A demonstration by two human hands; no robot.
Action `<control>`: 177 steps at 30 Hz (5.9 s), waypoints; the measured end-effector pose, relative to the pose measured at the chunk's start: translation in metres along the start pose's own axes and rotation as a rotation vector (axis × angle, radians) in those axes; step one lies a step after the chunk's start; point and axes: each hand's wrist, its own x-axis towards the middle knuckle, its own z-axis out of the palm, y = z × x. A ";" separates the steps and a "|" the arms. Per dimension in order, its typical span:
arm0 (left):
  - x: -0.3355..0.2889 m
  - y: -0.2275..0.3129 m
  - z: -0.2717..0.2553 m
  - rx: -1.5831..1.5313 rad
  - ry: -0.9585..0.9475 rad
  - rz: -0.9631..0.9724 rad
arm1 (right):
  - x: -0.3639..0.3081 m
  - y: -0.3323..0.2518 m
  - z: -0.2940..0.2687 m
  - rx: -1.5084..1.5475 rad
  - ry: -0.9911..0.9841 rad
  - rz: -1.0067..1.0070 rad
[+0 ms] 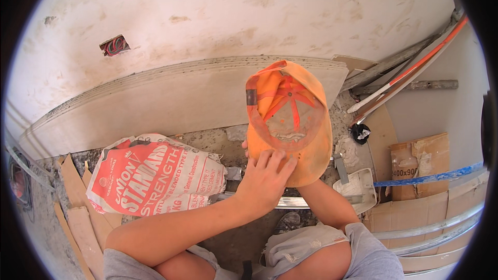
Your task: The person sits on the floor in a cluttered room and organizes various items. They pick up and inspect an orange cap, then handle several long metal and plastic rods, moving them around and stacking them against the wall.
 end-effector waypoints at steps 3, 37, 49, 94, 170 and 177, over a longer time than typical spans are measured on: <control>0.000 0.000 0.001 0.050 -0.005 0.041 | -0.001 0.000 -0.001 0.014 0.045 0.011; 0.001 0.004 -0.006 0.140 -0.049 0.152 | -0.008 -0.005 0.016 0.087 -0.093 -0.056; 0.004 0.007 -0.009 0.114 -0.032 0.164 | -0.011 -0.009 0.019 0.074 -0.077 -0.054; 0.011 -0.075 -0.003 -1.330 0.151 -0.904 | 0.000 -0.008 -0.048 -0.352 0.262 -0.355; -0.023 -0.088 0.007 -0.805 -0.414 -0.877 | -0.010 -0.020 -0.007 -0.063 0.227 -0.593; -0.019 -0.075 0.007 -0.234 -0.092 -0.475 | -0.017 -0.024 -0.004 -0.037 0.194 -0.535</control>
